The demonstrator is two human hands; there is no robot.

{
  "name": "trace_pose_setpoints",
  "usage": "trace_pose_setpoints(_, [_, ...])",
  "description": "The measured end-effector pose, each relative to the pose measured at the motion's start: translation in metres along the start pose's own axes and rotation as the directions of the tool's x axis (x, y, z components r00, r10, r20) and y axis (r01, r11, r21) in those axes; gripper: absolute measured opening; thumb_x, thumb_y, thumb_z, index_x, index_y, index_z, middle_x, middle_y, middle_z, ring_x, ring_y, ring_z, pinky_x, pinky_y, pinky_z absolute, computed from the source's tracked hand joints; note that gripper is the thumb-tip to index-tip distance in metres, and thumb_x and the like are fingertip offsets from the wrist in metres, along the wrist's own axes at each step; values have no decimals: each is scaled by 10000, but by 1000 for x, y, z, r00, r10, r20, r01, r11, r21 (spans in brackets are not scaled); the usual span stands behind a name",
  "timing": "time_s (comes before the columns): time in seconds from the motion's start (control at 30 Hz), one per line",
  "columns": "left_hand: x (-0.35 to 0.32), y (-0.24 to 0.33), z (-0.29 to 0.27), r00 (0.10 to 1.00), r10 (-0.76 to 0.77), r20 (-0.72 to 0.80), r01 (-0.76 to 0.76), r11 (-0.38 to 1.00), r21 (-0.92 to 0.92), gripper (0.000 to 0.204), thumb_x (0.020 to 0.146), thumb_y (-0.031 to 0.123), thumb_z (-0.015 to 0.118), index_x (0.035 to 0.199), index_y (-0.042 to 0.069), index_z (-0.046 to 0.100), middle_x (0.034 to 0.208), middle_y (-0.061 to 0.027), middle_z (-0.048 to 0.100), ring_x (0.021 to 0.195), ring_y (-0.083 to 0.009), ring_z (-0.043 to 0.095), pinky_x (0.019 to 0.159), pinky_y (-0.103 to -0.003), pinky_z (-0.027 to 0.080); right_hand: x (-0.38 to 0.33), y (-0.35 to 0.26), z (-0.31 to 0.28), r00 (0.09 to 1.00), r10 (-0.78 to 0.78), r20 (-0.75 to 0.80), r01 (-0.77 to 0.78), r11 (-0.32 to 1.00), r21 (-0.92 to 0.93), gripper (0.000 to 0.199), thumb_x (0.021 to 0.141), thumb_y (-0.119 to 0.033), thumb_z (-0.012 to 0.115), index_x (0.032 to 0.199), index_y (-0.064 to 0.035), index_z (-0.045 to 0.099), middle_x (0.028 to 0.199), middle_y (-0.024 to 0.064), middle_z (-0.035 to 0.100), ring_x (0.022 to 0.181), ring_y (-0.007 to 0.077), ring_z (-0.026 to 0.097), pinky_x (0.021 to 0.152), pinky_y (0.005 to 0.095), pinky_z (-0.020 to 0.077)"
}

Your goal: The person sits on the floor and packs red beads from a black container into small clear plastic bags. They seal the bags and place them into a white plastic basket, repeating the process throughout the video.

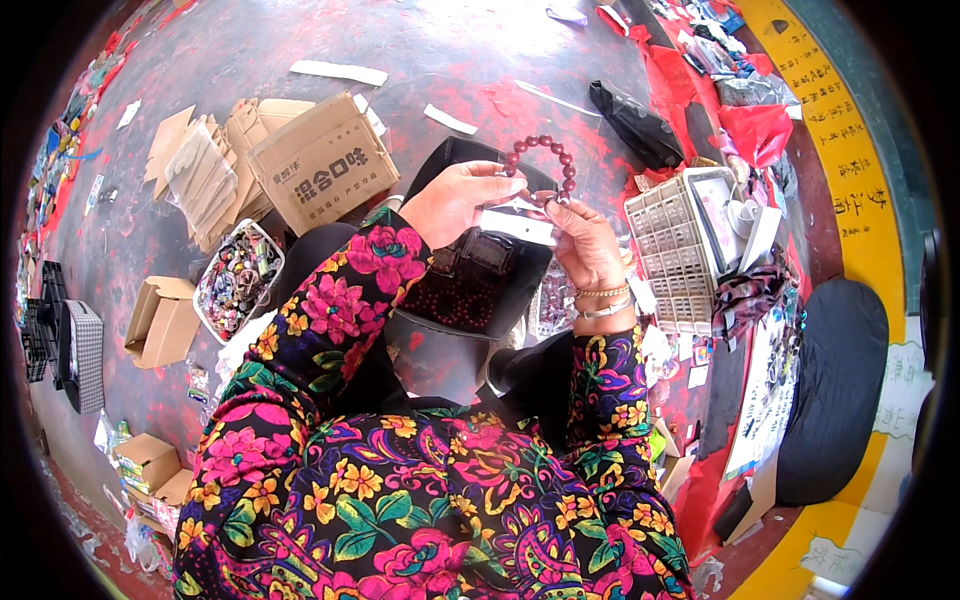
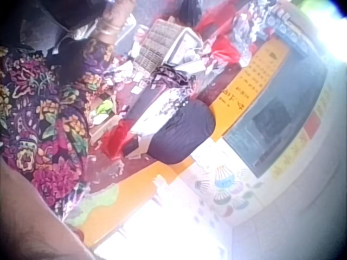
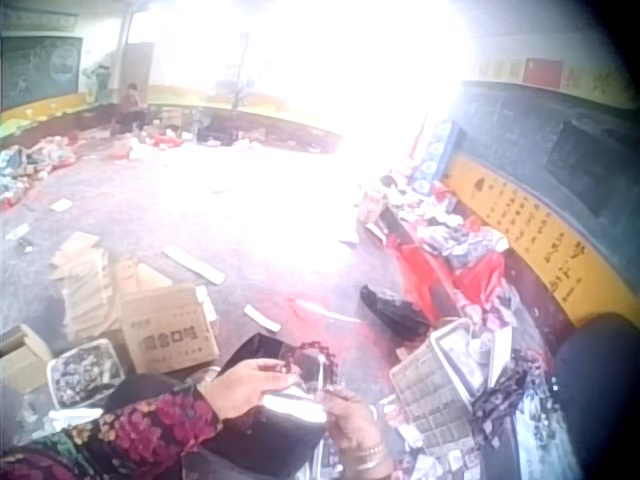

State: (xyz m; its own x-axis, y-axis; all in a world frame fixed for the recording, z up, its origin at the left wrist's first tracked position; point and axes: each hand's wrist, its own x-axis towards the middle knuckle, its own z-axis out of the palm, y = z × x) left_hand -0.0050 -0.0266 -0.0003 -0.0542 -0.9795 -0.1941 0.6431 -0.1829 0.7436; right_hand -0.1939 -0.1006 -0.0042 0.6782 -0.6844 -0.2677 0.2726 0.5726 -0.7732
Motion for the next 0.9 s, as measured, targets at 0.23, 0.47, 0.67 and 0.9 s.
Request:
trace_pose_setpoints(0.23, [-1, -1, -1, 998, 58, 26, -61, 994, 95, 231, 888, 152, 560, 1045, -10, 611, 965, -70, 637, 866, -141, 611, 757, -267, 484, 0, 2, 5, 993, 68, -93, -74, 995, -61, 176, 798, -62, 659, 951, 13, 614, 884, 87, 655, 780, 179, 637, 705, 283, 511])
trace_pose_setpoints(0.47, [-4, 2, 9, 994, 99, -36, -85, 958, 275, 231, 889, 190, 566, 1025, 10, 616, 931, -41, 631, 835, -98, 588, 729, -228, 453, 3, 9, -3, 995, -21, -95, 9, 991, -133, 138, 781, -65, 679, 902, -14, 640, 827, 58, 658, 710, 134, 617, 627, 243, 493])
trace_pose_setpoints(0.67, [-5, 2, 6, 1000, 2, -1, -1, 945, 327, 236, 851, 230, 623, 959, 21, 631, 879, -22, 628, 752, -78, 555, 677, -211, 434, -2, 4, 15, 988, -98, -120, 76, 981, -176, 112, 781, -49, 671, 888, -16, 661, 814, 47, 662, 702, 124, 603, 650, 236, 459])
trace_pose_setpoints(0.9, [-4, 2, 1, 999, 39, 0, -36, 918, 395, 190, 821, 188, 654, 879, 7, 657, 778, -31, 639, 695, -82, 556, 657, -216, 435, -2, 4, 11, 994, -22, -108, -4, 971, -240, 80, 781, -44, 669, 857, -19, 670, 789, 40, 660, 660, 103, 586, 614, 233, 454])
